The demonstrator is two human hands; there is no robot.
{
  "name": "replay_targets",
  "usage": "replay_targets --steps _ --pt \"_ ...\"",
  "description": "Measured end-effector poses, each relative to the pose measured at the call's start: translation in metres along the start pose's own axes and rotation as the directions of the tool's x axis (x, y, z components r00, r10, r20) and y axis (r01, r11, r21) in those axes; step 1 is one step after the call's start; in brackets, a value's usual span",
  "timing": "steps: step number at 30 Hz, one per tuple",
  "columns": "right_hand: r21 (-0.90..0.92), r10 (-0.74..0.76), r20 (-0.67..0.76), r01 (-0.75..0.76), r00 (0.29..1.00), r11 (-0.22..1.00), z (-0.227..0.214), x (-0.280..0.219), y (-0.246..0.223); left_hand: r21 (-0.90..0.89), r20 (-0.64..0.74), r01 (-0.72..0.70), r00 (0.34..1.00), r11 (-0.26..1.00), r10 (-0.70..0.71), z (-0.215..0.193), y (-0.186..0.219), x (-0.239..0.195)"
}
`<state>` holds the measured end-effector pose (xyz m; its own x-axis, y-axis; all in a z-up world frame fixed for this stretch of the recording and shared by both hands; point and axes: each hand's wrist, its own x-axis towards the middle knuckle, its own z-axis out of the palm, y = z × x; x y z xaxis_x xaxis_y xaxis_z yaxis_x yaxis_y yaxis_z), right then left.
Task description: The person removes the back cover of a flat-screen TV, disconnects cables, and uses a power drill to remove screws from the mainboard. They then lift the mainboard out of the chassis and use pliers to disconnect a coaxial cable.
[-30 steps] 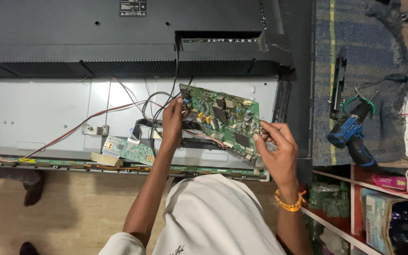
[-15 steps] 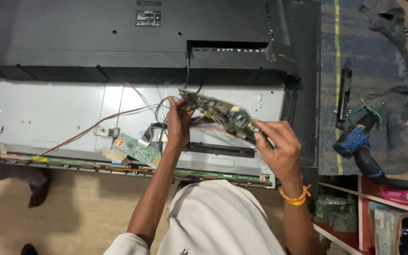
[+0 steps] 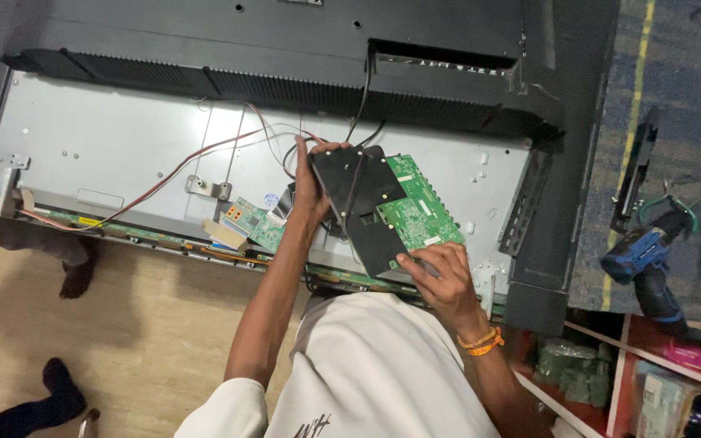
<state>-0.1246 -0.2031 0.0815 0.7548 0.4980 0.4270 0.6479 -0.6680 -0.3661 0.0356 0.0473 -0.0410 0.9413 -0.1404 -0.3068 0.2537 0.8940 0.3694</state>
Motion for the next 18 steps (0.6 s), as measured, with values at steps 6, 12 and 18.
replay_targets --steps 6,12,18 --pt "0.031 0.134 0.012 -0.135 0.991 0.99 0.025 -0.026 0.003 0.204 -0.13 -0.021 0.99 0.979 0.048 0.005 0.0 -0.006" --pt "-0.001 0.158 -0.015 -0.158 0.987 0.987 0.039 -0.042 0.004 0.2 -0.168 -0.019 0.984 0.98 0.054 0.01 -0.001 -0.008" --pt "-0.036 0.152 -0.014 -0.153 0.988 0.988 0.041 -0.044 0.006 0.217 -0.165 -0.017 0.985 0.976 0.053 0.006 -0.002 -0.009"
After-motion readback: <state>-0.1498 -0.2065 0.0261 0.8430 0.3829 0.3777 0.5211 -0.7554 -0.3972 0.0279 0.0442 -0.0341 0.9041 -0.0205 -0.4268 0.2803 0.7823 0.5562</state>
